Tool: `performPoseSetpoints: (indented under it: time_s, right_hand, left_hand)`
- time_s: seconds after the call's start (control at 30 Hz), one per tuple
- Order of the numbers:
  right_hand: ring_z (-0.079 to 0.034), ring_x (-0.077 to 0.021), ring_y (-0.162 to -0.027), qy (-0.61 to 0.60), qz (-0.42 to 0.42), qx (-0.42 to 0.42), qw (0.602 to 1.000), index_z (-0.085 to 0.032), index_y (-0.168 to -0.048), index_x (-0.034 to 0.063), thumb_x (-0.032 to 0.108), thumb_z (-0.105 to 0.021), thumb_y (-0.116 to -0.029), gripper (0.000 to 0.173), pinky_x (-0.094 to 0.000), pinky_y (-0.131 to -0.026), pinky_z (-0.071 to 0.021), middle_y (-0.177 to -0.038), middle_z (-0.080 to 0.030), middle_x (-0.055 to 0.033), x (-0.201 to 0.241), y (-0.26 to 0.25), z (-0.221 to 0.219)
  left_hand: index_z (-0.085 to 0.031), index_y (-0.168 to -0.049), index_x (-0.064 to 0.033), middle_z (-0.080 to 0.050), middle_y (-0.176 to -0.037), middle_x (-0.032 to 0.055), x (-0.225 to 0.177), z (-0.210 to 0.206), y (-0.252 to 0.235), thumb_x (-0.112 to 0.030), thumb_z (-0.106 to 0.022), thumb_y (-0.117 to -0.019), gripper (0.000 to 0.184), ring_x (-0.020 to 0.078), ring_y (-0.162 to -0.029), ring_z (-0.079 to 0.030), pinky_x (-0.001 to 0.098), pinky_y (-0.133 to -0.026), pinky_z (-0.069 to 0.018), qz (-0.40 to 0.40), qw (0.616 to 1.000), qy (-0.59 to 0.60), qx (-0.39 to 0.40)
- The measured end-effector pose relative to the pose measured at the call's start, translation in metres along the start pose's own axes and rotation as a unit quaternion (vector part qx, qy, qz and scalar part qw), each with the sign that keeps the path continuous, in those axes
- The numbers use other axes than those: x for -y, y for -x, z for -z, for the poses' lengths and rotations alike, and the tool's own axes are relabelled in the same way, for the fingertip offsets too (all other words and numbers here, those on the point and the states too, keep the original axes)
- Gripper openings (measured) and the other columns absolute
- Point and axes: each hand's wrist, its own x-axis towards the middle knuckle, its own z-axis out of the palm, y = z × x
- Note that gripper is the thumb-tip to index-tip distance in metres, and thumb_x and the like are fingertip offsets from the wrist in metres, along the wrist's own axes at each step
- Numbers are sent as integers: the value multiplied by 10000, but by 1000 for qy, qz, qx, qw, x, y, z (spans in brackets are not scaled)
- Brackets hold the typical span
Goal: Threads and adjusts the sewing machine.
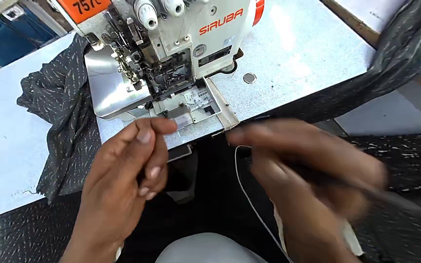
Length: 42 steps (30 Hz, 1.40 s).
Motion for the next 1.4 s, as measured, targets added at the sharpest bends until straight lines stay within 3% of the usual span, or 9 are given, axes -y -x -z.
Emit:
performPoseSetpoints:
  time_s: [0.1, 0.17, 0.37, 0.63, 0.87, 1.03, 1.17, 1.3, 1.4]
  right_hand:
    - [-559, 5, -712, 144, 64, 41, 987, -692, -1278, -22, 93, -653, -925, 373, -175, -595, -476, -1196, -725, -75, -35, -18, -9]
    - [-718, -99, -1026, 193, 100, 94, 972, -712, -1270, 8, 109, -664, -944, 345, -293, -826, -616, -1285, -716, -100, -36, -32, -30]
    - [-745, -112, -946, 172, 151, 111, 967, -797, -1061, 40, 73, -660, -958, 174, -271, -746, -617, -1080, -778, -74, -20, -25, -51]
    - [-763, -184, -987, 79, 166, 17, 983, -760, -1089, -78, -27, -646, -968, 174, -319, -903, -635, -1075, -772, -180, -30, -22, -49]
    - [-668, -47, -665, -119, 36, -73, 989, -744, -1053, -99, -56, -720, -918, 144, -187, -563, -558, -960, -778, -131, -37, -20, -54]
    - [-653, -45, -672, -74, 73, -125, 987, -732, -941, -64, -60, -811, -829, 137, -179, -567, -529, -900, -764, -107, -46, -25, -46]
    - [-650, -62, -685, 44, 125, -124, 983, -730, -893, -41, 10, -862, -806, 166, -196, -589, -531, -842, -742, -96, -52, -28, -41]
    - [-542, -36, -579, 143, 152, -113, 971, -735, -839, -25, 92, -869, -828, 178, -184, -501, -416, -791, -718, -99, -58, -28, -48]
    - [-522, -41, -564, 166, 155, -111, 968, -724, -821, -21, 115, -878, -826, 206, -179, -485, -393, -776, -698, -102, -59, -26, -53]
  left_hand:
    - [-704, -1146, -181, -507, -667, -71, -2, 12, 19, -368, -460, -1102, 311, 16, -527, -435, 148, -469, -361, -61, 948, -309, 37]
    - [-701, -1124, -165, -529, -694, -96, -10, 10, 29, -350, -439, -1112, 321, -7, -566, -465, 142, -503, -387, -95, 913, -388, 87]
    - [-702, -1081, -229, -547, -700, -124, -43, 30, 40, -379, -459, -1097, 286, -6, -548, -471, 157, -486, -392, -160, 855, -494, -11]
    - [-665, -988, -94, -583, -712, -32, 27, 26, -27, -195, -453, -1098, 259, 43, -515, -464, 175, -451, -379, -118, 948, -295, 33]
    - [-684, -1002, -67, -588, -717, 12, 39, 25, -36, -208, -439, -1113, 303, 84, -508, -477, 188, -438, -389, -76, 949, -298, 69]
    - [-684, -1210, -161, -675, -818, -38, 42, 80, 2, -365, -429, -1102, 345, 93, -568, -593, 286, -484, -522, -46, 843, -536, 7]
    - [-643, -1294, -38, -703, -1014, 126, 24, 116, 38, -344, -520, -1057, 406, 221, -724, -659, 450, -617, -559, -98, 765, -622, -135]
    - [-598, -1298, -61, -645, -1006, -42, -4, 101, 37, -214, -597, -1045, 295, 6, -696, -589, 169, -591, -509, -235, 801, -483, -264]
    - [-610, -1292, -111, -631, -945, -99, -20, 80, 26, -219, -590, -1050, 265, 5, -674, -567, 169, -584, -485, -290, 823, -426, -236]
